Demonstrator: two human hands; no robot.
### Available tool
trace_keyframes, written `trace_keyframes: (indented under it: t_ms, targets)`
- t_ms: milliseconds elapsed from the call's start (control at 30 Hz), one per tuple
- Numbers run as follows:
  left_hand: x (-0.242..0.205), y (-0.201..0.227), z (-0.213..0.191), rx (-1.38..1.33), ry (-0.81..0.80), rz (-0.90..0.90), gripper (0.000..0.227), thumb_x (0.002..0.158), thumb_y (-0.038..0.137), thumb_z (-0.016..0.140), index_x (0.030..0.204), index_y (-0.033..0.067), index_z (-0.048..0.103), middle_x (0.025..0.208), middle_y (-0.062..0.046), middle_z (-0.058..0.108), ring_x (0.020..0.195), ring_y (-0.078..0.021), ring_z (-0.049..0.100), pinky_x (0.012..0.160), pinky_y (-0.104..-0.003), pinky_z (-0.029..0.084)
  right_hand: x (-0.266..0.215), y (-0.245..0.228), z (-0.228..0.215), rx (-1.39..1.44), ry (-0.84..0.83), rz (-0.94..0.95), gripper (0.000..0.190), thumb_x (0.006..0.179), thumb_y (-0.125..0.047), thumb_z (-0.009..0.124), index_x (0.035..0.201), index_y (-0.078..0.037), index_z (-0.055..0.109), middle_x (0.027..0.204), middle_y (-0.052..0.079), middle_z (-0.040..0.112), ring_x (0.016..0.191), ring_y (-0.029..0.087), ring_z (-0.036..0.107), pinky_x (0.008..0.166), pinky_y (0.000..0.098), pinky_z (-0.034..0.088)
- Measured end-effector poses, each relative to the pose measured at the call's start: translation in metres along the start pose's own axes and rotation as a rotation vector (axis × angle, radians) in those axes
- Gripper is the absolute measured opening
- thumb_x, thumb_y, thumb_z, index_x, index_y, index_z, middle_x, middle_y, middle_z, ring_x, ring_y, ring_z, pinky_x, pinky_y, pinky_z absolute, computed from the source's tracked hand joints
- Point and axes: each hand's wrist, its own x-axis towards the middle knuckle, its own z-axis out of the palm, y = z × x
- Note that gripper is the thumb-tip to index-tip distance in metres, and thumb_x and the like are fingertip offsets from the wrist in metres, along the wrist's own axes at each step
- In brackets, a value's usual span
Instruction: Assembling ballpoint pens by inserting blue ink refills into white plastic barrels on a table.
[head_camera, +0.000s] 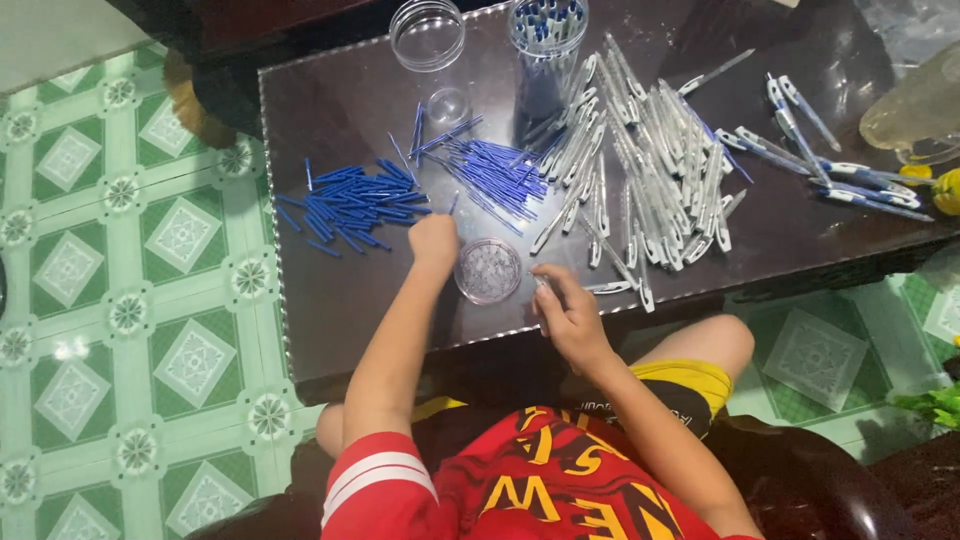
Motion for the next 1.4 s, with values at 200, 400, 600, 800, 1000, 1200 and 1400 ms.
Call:
trace_keyframes:
  t_ms: [200,400,600,800,1000,1200,1400]
  targets:
    - [0.0,-0.028,0.004,-0.196,0.009,-0.098,0.024,0.089,0.017,0.069,0.098,-0.0049,0.066,0.081,-0.023,0.072,0.079,-0.0432,0.076,0.07,-0.055,0.061,0.009,0.008,0.008,0.001,-0.046,0.021,0.023,0.103,-0.01,0.05,0.121,-0.009,0.064,0.056,0.008,0.062,0.037,0.019,0.057,0.039,0.0317,0.045]
    - [-0.138,-0.044,-0.112,-1.221,0.181,0.022,0.011,0.095,0.011,0.066,0.096,0.002,0.072,0.089,-0.021,0.072,0.092,-0.0335,0.068,0.087,-0.045,0.052,-0.013,-0.016,0.009,0.262,-0.093,0.179,0.024,0.1,-0.009,0.051,0.118,-0.01,0.066,0.053,0.009,0.056,0.035,0.017,0.052,0.035,0.0281,0.043]
    - [-0.209,-0.022,-0.138,-1.48,0.429,0.029,0.023,0.092,0.023,0.071,0.084,0.0022,0.075,0.07,-0.009,0.06,0.069,-0.016,0.055,0.065,-0.031,0.048,-0.018,-0.042,0.017,0.241,-0.241,0.054,0.022,0.098,-0.011,0.054,0.115,-0.007,0.067,0.05,0.013,0.06,0.031,0.019,0.055,0.033,0.0303,0.044]
    - [-0.218,-0.029,-0.161,-1.414,0.471,0.033,0.023,0.089,0.024,0.069,0.077,0.0048,0.074,0.064,-0.008,0.057,0.06,-0.0152,0.052,0.055,-0.029,0.045,-0.025,-0.043,0.017,0.276,-0.333,-0.072,0.024,0.096,-0.007,0.054,0.114,0.0,0.068,0.042,0.009,0.054,0.029,0.016,0.048,0.034,0.027,0.042]
    - [-0.219,-0.027,-0.163,-1.443,0.468,0.072,0.017,0.086,0.02,0.069,0.077,0.0061,0.074,0.062,-0.009,0.056,0.055,-0.0139,0.05,0.05,-0.026,0.041,-0.026,-0.045,0.017,0.316,-0.37,-0.115,0.025,0.096,-0.005,0.053,0.115,0.003,0.068,0.04,0.007,0.052,0.031,0.014,0.045,0.036,0.026,0.039]
    - [-0.225,-0.032,-0.168,-1.387,0.484,0.033,0.014,0.085,0.017,0.068,0.075,0.0066,0.072,0.06,-0.006,0.054,0.053,-0.0116,0.048,0.047,-0.024,0.039,-0.027,-0.046,0.014,0.317,-0.377,-0.11,0.026,0.097,-0.006,0.053,0.116,0.001,0.067,0.04,0.008,0.051,0.031,0.013,0.045,0.035,0.0274,0.039]
    - [-0.227,-0.031,-0.167,-1.384,0.459,0.022,0.012,0.081,0.014,0.067,0.074,0.0065,0.073,0.058,-0.008,0.055,0.051,-0.0131,0.049,0.044,-0.023,0.04,-0.031,-0.035,0.017,0.319,-0.404,-0.07,0.026,0.097,-0.007,0.053,0.117,0.0,0.068,0.042,0.008,0.051,0.032,0.013,0.045,0.035,0.0273,0.039]
